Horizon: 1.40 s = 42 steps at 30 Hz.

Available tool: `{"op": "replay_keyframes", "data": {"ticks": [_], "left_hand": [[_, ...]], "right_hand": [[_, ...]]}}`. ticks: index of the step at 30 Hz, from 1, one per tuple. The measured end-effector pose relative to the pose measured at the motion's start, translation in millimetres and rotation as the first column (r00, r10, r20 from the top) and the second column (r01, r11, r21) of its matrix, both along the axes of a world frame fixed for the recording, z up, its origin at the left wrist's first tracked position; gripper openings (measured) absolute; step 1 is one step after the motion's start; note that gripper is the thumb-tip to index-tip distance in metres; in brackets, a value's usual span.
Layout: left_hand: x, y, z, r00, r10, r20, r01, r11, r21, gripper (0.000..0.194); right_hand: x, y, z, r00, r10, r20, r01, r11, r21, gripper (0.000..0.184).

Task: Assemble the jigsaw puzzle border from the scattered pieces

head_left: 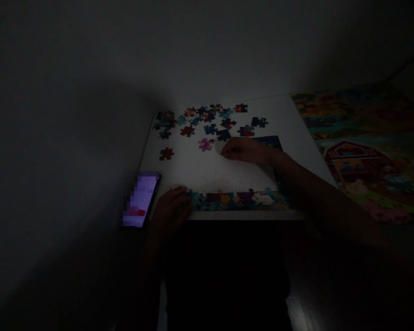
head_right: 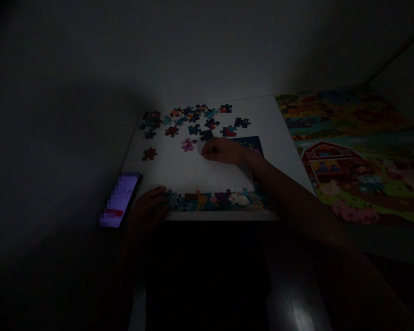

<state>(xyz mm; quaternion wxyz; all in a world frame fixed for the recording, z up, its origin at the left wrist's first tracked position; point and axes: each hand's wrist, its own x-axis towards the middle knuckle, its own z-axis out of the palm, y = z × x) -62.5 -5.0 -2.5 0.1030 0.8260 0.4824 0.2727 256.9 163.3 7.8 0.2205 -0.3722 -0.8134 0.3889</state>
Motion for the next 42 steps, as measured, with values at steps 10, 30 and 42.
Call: {"op": "replay_keyframes", "data": {"ticks": [10, 30, 42], "left_hand": [[3.9, -2.8, 5.9, 0.996, 0.064, -0.067, -0.062, 0.998, 0.031, 0.009], [5.0, -2.7, 7.1, 0.996, 0.006, -0.090, -0.002, 0.999, 0.041, 0.018], [4.6, -1.8, 0.7, 0.987, 0.006, -0.160, 0.007, 0.997, 0.076, 0.028]], "right_hand": [[-7.8, -5.5, 0.0, 0.997, 0.050, 0.063, -0.056, 0.993, 0.102, 0.015], [-4.7, -2.7, -3.2, 0.998, 0.034, 0.045, -0.038, 0.995, 0.093, 0.018], [-4.1, -2.4, 8.0, 0.998, -0.053, -0.026, 0.053, 0.998, 0.019, 0.019]]}}
